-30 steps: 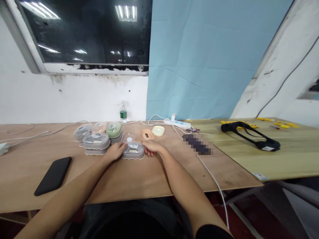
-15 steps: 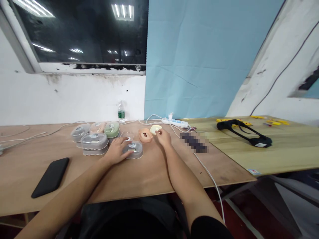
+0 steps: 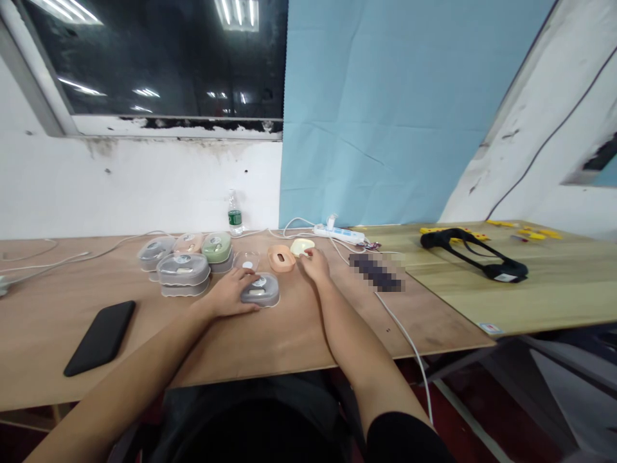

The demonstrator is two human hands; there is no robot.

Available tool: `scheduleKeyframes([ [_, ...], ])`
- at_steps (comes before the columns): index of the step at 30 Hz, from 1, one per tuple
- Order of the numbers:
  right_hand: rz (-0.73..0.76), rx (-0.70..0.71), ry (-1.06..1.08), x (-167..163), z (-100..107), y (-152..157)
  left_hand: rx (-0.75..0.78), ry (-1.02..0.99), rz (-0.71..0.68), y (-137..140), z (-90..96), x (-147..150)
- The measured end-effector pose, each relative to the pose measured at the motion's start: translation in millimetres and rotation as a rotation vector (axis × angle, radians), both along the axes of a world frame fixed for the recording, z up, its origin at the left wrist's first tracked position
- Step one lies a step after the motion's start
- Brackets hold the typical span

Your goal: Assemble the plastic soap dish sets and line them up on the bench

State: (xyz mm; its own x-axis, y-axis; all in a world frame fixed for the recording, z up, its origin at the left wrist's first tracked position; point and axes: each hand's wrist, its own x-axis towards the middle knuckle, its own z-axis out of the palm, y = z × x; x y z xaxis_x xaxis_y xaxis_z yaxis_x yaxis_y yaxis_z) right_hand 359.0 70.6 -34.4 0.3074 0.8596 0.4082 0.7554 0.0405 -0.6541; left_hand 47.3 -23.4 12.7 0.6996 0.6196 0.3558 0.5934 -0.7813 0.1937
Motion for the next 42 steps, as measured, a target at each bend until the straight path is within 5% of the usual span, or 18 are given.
scheduleKeyframes([
  [8,0.018,0.018,-0.014,-1,0,-1,-0.197,-0.017,-0.009,6,-7.3,-6],
  [16,0.030,0.010,-0.018,1,-1,1,0.018,-0.096,0.003,4,4.9,-10],
  [23,0.019,-0.002,-0.006,2,1,0,0.220,-0.330,0.432,10,53.8,-49],
  [28,0.012,-0.010,0.039,5,-2,2,0.194,-0.418,0.783,33,84.6,-94],
  [36,0.021,-0.014,0.024,5,-1,0,-0.027,-0.250,1.101,55,85.2,-122],
  [42,0.013,-0.014,0.023,9,-7,4,-0.001,-0.237,1.231,59,84.9,-140],
])
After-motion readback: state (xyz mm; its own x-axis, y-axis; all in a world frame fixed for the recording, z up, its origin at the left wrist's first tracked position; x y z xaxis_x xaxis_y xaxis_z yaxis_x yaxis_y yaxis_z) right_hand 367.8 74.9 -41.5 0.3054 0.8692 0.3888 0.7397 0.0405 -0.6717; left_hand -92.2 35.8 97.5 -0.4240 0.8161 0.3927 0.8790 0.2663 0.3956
